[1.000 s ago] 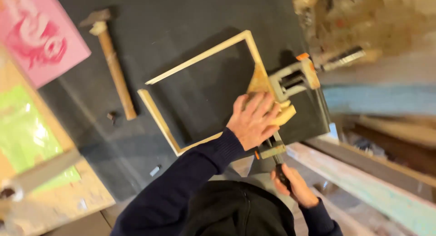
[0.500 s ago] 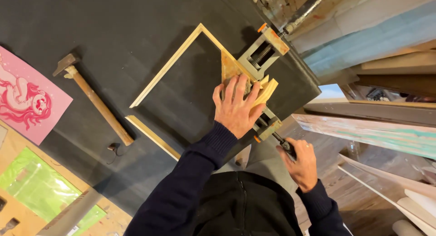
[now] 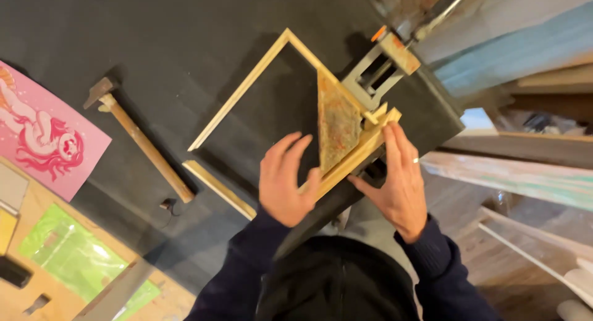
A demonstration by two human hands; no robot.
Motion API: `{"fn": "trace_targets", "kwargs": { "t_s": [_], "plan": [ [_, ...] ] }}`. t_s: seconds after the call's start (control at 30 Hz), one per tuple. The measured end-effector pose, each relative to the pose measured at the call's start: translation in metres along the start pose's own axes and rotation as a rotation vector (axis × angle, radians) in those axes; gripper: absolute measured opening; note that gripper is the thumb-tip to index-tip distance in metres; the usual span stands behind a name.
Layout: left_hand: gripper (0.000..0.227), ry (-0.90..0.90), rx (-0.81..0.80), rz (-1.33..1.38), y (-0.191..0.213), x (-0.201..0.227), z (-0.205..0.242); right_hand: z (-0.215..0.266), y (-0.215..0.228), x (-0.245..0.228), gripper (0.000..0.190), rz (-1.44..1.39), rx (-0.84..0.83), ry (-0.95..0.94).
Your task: The person hammers a corner of a wooden frame, then applies wood glue from a bottle to the ends of mitered wooden strips and fits them together into a rectangular frame. They place the frame into a corner clamp and tighten the clamp to hold the glued joints, adjusting the frame in the clamp.
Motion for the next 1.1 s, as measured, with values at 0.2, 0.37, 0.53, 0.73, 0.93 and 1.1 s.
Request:
{"fn": "trace_targets", "kwargs": {
  "t_s": [0.2, 0.37, 0.53, 0.73, 0.93, 1.1],
  "plan": [
    [0.034, 0.566, -0.527, 0.413, -0.003, -0.070, 0.049, 0.002, 0.000, -0.002, 0.106, 0.036, -0.029, -0.088],
    [0.035, 0.658, -0.602, 0.472, -0.004, -0.076, 0.051, 0.006, 0.002, -0.004, 0.100, 0.016, 0.017, -0.041],
    [0.035, 0.683, -0.586, 0.509, -0.006, -0.078, 0.056, 0.008, 0.003, -0.007, 0.073, -0.026, 0.020, -0.021],
    [0.031, 0.693, -0.552, 0.522, -0.008, -0.070, 0.049, 0.010, 0.003, -0.007, 0.064, -0.006, 0.026, 0.016],
    [0.033, 0.705, -0.534, 0.526, -0.018, -0.075, 0.054, 0.009, 0.003, -0.003, 0.064, -0.046, 0.035, 0.028],
    [0.035, 0.747, -0.520, 0.546, -0.021, -0.074, 0.051, 0.007, 0.003, -0.004, 0.064, -0.035, 0.027, 0.022]
  ]
}}
Point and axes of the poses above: each hand's wrist, its own z-axis away from the middle knuckle, its own y-axis out of the back of the hand, x = y × z, the point moved 1 cm from there along -z, towards the middle knuckle, and after that the axes turned 12 degrees about x, right-handed, at the moved point
